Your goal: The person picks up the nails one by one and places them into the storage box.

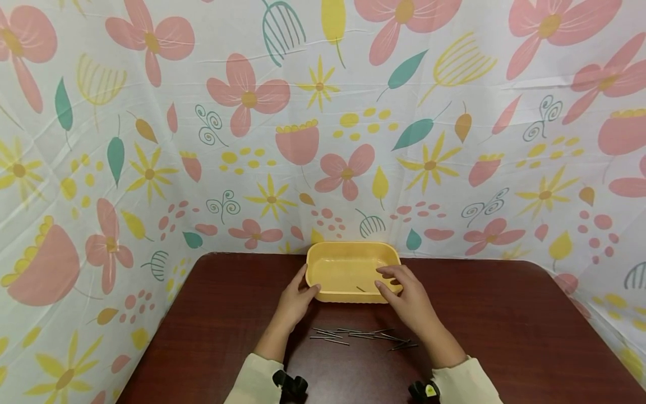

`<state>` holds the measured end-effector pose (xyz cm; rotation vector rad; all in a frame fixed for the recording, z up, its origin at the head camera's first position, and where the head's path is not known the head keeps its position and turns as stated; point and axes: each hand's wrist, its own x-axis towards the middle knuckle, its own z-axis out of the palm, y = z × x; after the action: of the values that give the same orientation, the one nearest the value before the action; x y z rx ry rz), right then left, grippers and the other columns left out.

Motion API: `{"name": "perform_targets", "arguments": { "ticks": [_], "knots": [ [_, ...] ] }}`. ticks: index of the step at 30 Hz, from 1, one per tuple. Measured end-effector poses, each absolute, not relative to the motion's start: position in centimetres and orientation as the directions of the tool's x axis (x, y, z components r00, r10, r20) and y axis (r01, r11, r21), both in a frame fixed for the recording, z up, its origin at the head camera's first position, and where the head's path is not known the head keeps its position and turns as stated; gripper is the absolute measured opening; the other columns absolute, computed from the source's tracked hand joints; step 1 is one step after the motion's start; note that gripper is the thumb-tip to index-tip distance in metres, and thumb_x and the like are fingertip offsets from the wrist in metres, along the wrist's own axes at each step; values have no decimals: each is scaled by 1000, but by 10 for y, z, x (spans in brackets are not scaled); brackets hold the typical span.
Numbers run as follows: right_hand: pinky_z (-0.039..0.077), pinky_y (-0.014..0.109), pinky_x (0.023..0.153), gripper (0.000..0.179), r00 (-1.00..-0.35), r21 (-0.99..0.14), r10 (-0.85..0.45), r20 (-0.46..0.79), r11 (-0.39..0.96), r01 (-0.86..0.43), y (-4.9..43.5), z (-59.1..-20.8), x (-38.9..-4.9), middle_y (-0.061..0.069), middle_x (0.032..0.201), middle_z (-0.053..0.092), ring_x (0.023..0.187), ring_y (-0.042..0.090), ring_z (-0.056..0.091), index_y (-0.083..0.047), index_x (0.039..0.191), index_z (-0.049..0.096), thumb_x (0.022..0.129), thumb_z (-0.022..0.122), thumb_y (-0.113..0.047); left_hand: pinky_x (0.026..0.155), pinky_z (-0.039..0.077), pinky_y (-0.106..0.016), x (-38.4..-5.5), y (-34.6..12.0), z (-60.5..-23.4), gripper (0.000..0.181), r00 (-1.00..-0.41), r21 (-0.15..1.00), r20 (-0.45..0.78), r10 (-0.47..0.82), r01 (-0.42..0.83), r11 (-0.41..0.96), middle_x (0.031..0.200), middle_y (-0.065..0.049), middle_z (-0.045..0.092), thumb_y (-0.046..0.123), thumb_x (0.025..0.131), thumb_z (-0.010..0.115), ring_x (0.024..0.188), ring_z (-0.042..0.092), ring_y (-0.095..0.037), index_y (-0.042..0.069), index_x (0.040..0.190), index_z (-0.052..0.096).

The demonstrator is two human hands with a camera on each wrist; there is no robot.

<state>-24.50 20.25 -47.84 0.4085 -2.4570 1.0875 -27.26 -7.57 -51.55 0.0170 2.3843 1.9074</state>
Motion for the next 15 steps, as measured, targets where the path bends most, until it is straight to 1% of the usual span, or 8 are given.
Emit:
{"name": "perform_targets", "arguments": {
  "ticks": [4,9,15],
  "knots": [
    [58,36,76,27,-853,-614,-109,510,649,-450,204,-480,-241,2,111,66,98,23,65,-14,119,70,92,75,-15,88,56,-43,-273,-76,-515,71,-996,973,-61,67,-45,226,161,-20,36,29,99,65,132,55,-36,27,161,30],
    [58,36,76,25,-847,-593,-134,515,657,-465,206,-482,-235,-3,106,67,92,17,65,-14,116,71,91,76,-12,90,56,-44,-273,-76,-516,71,-996,972,-56,74,-38,230,163,-20,32,29,99,64,135,52,-39,26,161,30],
    [57,36,75,20,-839,-573,-164,518,662,-483,208,-485,-231,-6,100,68,86,14,65,-15,110,72,91,75,-10,89,56,-43,-274,-76,-516,71,-996,971,-57,69,-40,234,162,-20,33,29,99,64,134,54,-38,26,161,30]
  ]
}}
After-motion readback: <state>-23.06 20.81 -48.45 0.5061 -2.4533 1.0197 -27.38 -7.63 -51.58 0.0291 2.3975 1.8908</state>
